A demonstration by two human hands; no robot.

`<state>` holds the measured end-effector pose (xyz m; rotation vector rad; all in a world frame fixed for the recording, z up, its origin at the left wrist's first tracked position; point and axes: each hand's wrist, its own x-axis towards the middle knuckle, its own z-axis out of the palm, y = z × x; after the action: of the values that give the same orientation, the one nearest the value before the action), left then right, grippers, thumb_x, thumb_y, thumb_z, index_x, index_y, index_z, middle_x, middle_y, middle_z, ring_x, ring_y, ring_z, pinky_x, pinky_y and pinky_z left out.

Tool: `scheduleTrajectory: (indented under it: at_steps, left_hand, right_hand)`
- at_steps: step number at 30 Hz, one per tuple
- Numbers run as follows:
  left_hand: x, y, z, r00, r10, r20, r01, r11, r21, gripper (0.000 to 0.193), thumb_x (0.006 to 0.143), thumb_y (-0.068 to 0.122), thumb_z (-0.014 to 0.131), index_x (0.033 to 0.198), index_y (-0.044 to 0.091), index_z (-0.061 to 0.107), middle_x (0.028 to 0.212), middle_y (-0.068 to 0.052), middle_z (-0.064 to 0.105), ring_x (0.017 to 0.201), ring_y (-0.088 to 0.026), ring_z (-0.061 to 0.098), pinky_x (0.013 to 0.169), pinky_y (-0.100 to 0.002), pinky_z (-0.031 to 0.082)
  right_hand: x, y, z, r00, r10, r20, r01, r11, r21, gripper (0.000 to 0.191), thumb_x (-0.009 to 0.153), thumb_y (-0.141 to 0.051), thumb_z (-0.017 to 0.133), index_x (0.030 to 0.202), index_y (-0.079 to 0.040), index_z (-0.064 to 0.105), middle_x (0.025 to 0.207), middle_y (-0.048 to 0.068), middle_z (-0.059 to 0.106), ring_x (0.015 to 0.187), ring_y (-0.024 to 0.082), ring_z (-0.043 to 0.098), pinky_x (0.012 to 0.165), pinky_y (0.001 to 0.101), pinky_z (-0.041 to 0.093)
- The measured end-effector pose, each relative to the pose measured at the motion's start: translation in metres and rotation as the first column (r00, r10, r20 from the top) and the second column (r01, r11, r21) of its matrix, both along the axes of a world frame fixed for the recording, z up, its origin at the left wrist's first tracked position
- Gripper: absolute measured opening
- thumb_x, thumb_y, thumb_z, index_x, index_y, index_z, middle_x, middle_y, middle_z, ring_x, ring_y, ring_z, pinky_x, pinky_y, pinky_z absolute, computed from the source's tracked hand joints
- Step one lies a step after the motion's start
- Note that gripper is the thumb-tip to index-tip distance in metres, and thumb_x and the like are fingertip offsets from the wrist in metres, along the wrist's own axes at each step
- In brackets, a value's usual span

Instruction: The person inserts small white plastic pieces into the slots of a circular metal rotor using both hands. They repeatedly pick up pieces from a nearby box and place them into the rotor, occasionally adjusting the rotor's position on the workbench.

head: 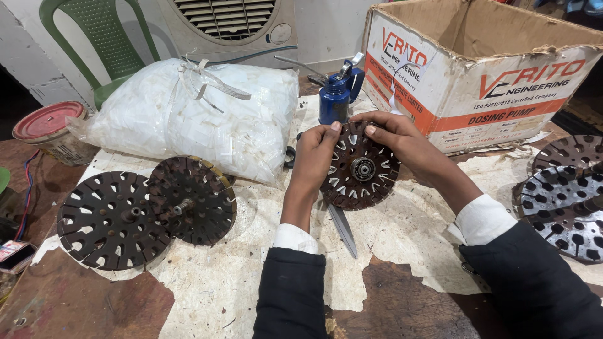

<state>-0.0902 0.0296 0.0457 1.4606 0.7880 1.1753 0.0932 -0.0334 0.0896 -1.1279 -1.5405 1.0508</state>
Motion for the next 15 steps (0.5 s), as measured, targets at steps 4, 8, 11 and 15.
scheduleTrajectory:
  at_steps: [4, 8, 11, 15]
  left_hand:
    - [0.000, -0.002, 0.002, 1.000, -0.012, -0.006, 0.013, 0.992, 0.122, 0.043, 0.088, 0.037, 0.073, 0.107, -0.002, 0.073, 0.091, -0.007, 0.077, 0.082, -0.011, 0.070, 0.075, -0.029, 0.057]
    - [0.002, -0.008, 0.007, 0.985, 0.090, -0.144, -0.071, 0.989, 0.131, 0.050, 0.073, 0.033, 0.083, 0.108, -0.001, 0.072, 0.091, -0.012, 0.079, 0.080, -0.019, 0.077, 0.072, -0.034, 0.061]
    - [0.005, -0.011, 0.012, 0.946, 0.206, -0.249, -0.165, 0.970, 0.178, 0.050, 0.072, 0.033, 0.085, 0.109, 0.002, 0.073, 0.093, -0.014, 0.079, 0.084, -0.023, 0.078, 0.076, -0.036, 0.060]
    - [0.008, -0.014, 0.016, 0.903, 0.274, -0.330, -0.209, 0.953, 0.218, 0.048, 0.074, 0.034, 0.084, 0.110, 0.004, 0.074, 0.095, -0.016, 0.079, 0.088, -0.027, 0.079, 0.080, -0.038, 0.059]
  right_hand:
    - [0.001, 0.000, -0.001, 1.000, -0.015, -0.028, 0.015, 1.000, -0.014, 0.036, 0.103, -0.019, 0.053, 0.135, -0.004, 0.061, 0.115, 0.006, 0.069, 0.105, 0.013, 0.067, 0.091, 0.0294, 0.056]
    - [0.001, 0.000, -0.001, 1.000, -0.009, 0.003, 0.009, 1.000, 0.016, 0.035, 0.103, -0.018, 0.052, 0.134, -0.003, 0.061, 0.120, 0.007, 0.070, 0.109, 0.012, 0.065, 0.094, 0.0290, 0.054]
    - [0.001, 0.000, -0.001, 1.000, -0.026, -0.017, 0.026, 0.999, -0.020, 0.035, 0.103, -0.018, 0.052, 0.134, -0.004, 0.061, 0.120, 0.007, 0.069, 0.109, 0.012, 0.065, 0.094, 0.0298, 0.054]
    - [0.000, -0.001, 0.000, 0.999, -0.032, -0.013, 0.031, 0.999, -0.024, 0.035, 0.103, -0.017, 0.051, 0.134, -0.004, 0.061, 0.120, 0.008, 0.069, 0.110, 0.013, 0.065, 0.095, 0.0296, 0.054]
